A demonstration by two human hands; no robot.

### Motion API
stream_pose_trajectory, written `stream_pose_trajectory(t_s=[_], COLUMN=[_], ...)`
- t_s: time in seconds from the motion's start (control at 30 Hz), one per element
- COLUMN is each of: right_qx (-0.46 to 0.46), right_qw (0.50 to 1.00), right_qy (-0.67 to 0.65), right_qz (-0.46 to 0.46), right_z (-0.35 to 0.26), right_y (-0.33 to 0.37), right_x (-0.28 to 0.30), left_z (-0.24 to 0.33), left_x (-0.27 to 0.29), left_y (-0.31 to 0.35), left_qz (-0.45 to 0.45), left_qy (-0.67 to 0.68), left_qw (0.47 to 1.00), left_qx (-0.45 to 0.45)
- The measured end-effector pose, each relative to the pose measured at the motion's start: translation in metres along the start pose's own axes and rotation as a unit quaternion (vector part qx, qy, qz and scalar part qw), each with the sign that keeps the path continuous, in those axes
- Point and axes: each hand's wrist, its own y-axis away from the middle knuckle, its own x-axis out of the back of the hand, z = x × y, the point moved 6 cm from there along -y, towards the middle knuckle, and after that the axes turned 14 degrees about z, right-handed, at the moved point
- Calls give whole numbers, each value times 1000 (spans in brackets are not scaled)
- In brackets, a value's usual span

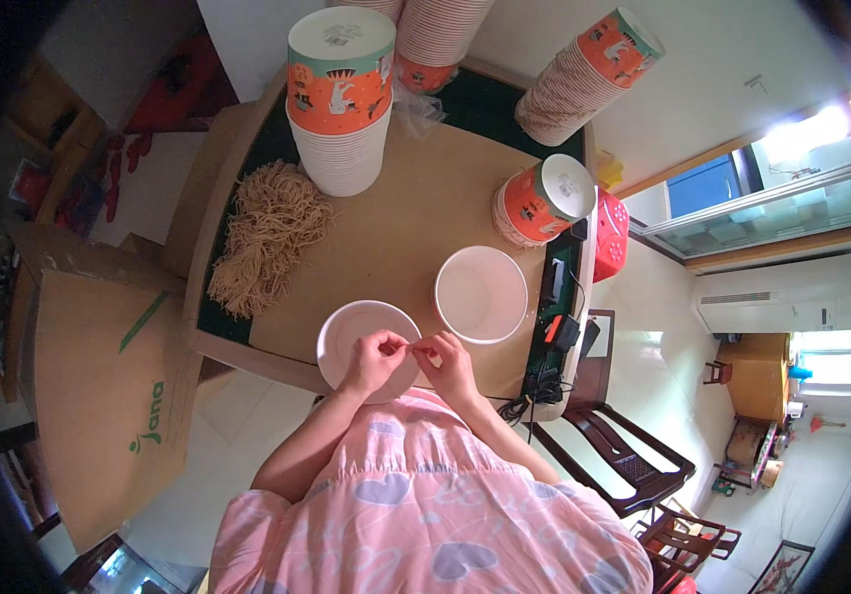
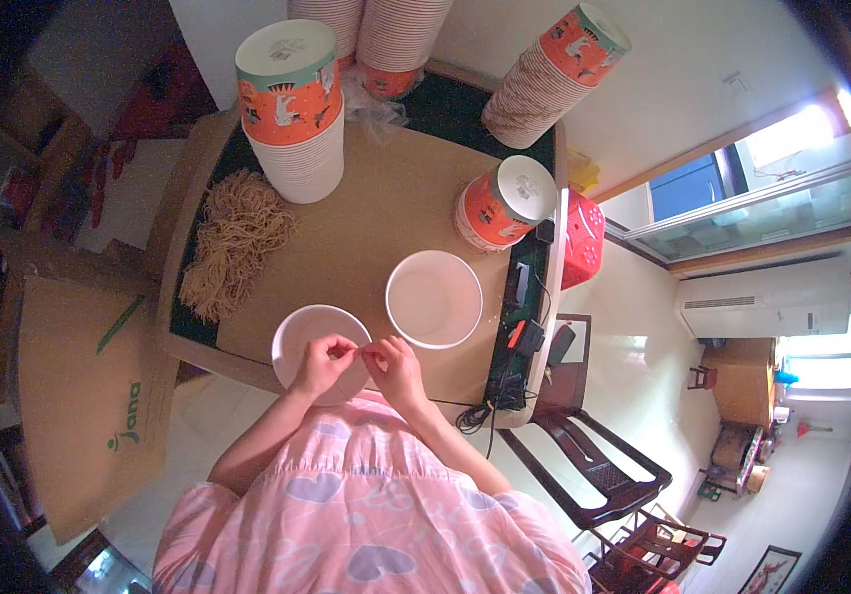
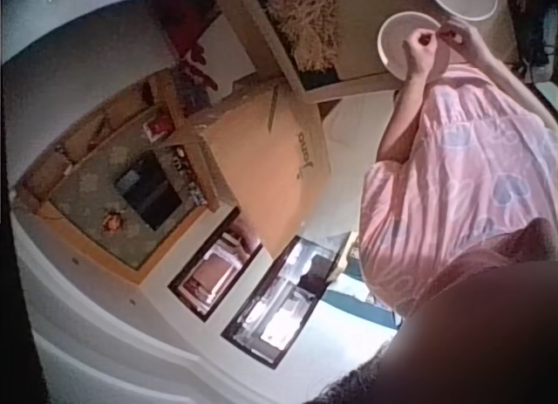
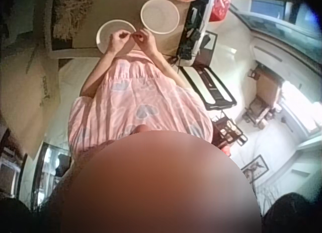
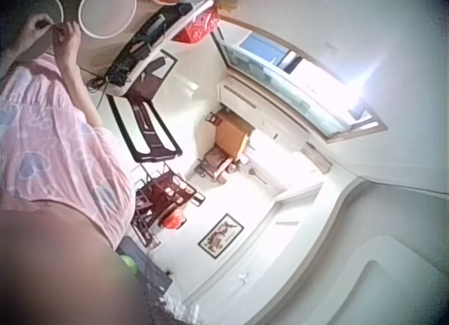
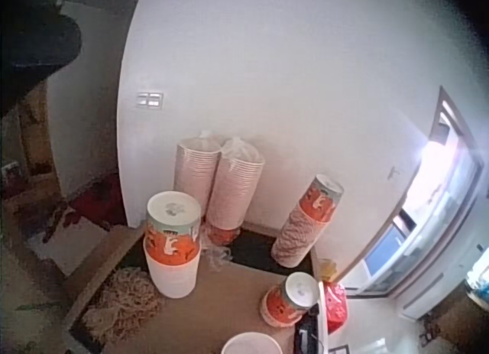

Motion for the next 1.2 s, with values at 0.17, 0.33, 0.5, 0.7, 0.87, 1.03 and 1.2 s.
stream_pose_trajectory(t_s=[0.17, 0.33, 0.5, 0.7, 0.87, 1.03, 1.2], right_qx=[-16, -16, -58, -141, -150, -148, -136], right_qw=[1000, 1000, 997, 986, 984, 985, 987], right_qy=[2, -16, -42, -93, -96, -88, -91], right_qz=[-5, 1, -1, 3, 0, -15, -5], right_z=[-3, 0, 8, 24, 25, 21, 22], right_y=[-1, 0, 1, 5, 6, 6, 5], right_x=[0, -1, -3, -6, -6, -6, -6], left_z=[-17, -21, -23, -25, -15, -19, -13], left_x=[-1, -3, -3, -2, 0, -4, -5], left_y=[1, 2, 2, 4, 2, 5, 5], left_qz=[-12, -27, -24, -26, 13, -52, -55], left_qy=[66, 73, 76, 62, 117, 79, 121], left_qw=[996, 992, 991, 992, 989, 988, 976], left_qx=[59, 102, 108, 103, 88, 123, 173])
